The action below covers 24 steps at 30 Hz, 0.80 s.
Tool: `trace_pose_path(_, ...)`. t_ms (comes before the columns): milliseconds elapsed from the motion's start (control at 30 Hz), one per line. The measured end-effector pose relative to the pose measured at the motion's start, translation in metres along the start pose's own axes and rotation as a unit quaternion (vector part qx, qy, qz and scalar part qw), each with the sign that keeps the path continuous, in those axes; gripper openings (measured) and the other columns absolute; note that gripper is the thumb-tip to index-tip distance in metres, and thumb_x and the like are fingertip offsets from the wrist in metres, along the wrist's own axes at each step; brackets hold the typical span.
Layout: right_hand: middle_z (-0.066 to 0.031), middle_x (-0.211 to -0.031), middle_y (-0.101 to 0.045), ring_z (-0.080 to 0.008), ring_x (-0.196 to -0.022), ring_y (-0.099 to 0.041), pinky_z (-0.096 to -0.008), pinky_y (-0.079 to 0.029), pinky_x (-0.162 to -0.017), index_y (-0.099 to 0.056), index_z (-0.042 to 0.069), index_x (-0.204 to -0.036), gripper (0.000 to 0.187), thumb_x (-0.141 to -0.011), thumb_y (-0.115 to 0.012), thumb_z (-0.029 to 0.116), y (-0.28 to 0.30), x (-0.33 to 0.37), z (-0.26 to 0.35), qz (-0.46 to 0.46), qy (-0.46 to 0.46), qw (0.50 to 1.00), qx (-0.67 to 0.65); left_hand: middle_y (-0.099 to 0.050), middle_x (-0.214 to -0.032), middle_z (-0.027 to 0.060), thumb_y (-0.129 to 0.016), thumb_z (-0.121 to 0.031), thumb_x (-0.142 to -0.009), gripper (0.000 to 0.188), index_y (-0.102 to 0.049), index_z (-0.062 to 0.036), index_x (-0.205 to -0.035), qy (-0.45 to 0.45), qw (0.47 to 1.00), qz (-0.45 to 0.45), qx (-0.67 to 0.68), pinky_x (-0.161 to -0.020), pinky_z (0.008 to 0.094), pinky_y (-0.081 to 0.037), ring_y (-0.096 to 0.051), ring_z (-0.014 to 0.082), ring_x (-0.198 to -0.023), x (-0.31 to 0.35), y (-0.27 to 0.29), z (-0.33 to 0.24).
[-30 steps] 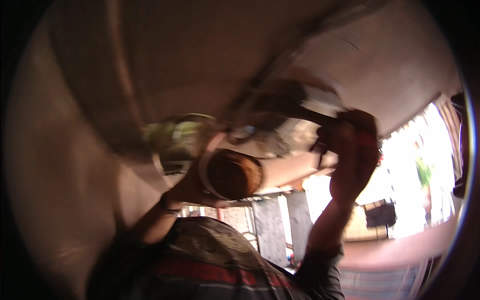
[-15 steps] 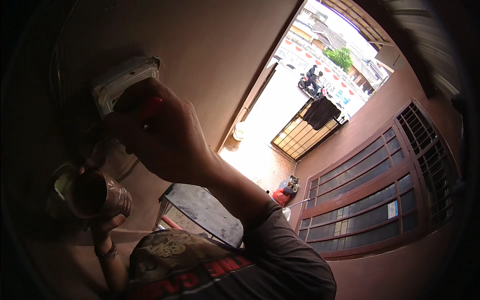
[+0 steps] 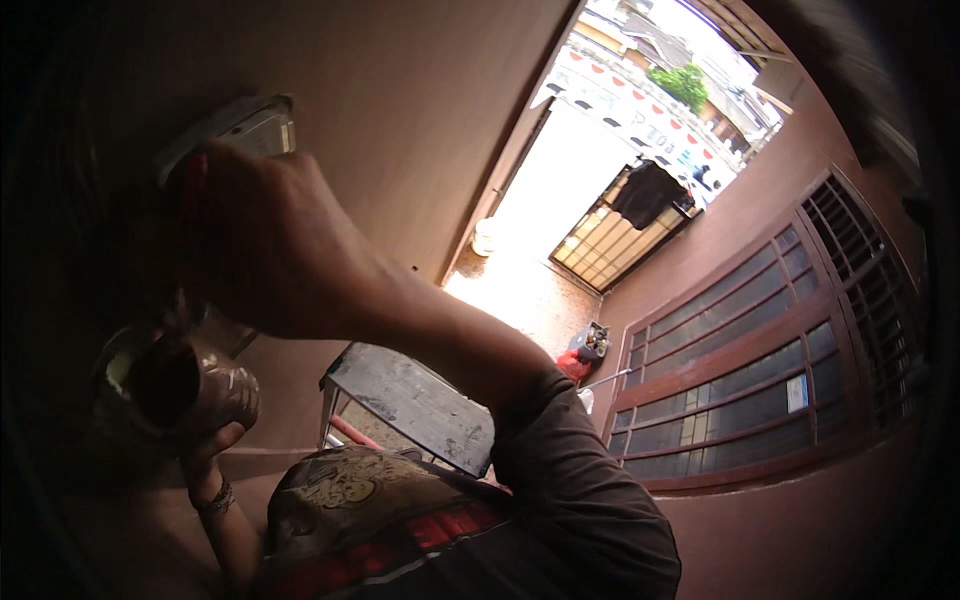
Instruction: The person applies a brown paste-like sealant from a small container onto the ceiling around an electrical meter and conduit using a small putty knife. They repeatedly dip the tool into the container and spread the material over the junctions and edges of the meter box.
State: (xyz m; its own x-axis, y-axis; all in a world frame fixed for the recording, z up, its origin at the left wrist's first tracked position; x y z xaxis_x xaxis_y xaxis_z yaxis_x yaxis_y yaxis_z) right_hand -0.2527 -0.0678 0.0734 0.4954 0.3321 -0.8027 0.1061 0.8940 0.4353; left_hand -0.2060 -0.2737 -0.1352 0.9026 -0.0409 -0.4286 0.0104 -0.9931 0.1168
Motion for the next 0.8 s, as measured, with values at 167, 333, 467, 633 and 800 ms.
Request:
trace_pose_path(167,-0.0204,-0.082,-0.064,-0.0317,-0.062,-0.067,-0.0406,-0.053,-0.051,-0.066,-0.001,-0.088,0.022,-0.095,-0.06,0.019,-0.041,-0.053,0.028,0.108,0.064,0.991,-0.037,-0.048,-0.142,0.0095,-0.099,-0.033,-0.053,0.144,-0.004,-0.0084,-0.158,0.014,0.995,0.004,0.094,-0.113,0.0408,-0.038,-0.049,0.0213,-0.131,0.006,0.007,0.0)
trace_pose_path(333,-0.0067,-0.073,-0.07,-0.0172,-0.066,-0.071,-0.0296,-0.053,-0.055,-0.069,0.006,-0.092,0.021,-0.094,-0.068,0.027,-0.1,-0.085,0.047,0.224,0.03,0.972,0.064,-0.05,-0.139,0.0133,-0.101,-0.031,-0.047,0.15,-0.003,-0.0037,-0.157,-0.002,0.978,-0.036,0.204,-0.112,0.0413,-0.039,-0.05,0.0248,-0.13,0.0,0.007,-0.001)
trace_pose_path(467,-0.0087,-0.076,-0.068,-0.0198,-0.068,-0.07,-0.0321,-0.056,-0.06,-0.07,0.007,-0.095,0.021,-0.092,-0.071,0.028,-0.155,-0.086,0.061,0.263,0.215,0.938,0.073,-0.051,-0.138,0.0151,-0.099,-0.025,-0.048,0.149,0.002,-0.0032,-0.156,0.001,0.977,-0.022,0.214,-0.114,0.042,-0.036,-0.05,0.0265,-0.13,0.0,0.008,-0.009)
trace_pose_path(633,-0.013,-0.084,-0.07,-0.0262,-0.078,-0.071,-0.0396,-0.059,-0.069,-0.069,0.008,-0.107,0.027,-0.09,-0.071,0.028,-0.202,-0.072,0.066,0.347,0.336,0.868,0.113,-0.05,-0.139,0.0153,-0.099,-0.024,-0.047,0.151,0.004,-0.0035,-0.155,-0.011,0.979,-0.009,0.203,-0.115,0.0426,-0.034,-0.05,0.0276,-0.13,-0.001,0.009,-0.011)
trace_pose_path(800,-0.0181,-0.096,-0.071,-0.031,-0.092,-0.072,-0.041,-0.059,-0.078,-0.068,0.008,-0.111,0.026,-0.091,-0.069,0.025,-0.214,-0.079,0.056,0.443,0.214,0.856,0.161,-0.048,-0.141,0.0151,-0.099,-0.025,-0.045,0.151,0.001,-0.0037,-0.155,-0.013,0.977,-0.023,0.212,-0.117,0.0427,-0.031,-0.048,0.0278,-0.132,0.001,0.009,-0.008)
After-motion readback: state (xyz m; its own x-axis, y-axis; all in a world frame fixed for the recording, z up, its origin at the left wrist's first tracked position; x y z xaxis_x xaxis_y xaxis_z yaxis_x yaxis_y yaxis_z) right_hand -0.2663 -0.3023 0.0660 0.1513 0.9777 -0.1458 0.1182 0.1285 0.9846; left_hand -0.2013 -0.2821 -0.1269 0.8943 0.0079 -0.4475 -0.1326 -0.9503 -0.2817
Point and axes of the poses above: each hand's wrist, its own x-axis away from the middle knuckle, its own y-axis out of the back of the hand, z = x × y, the point moved 6 cm from there along -x, towards the middle knuckle
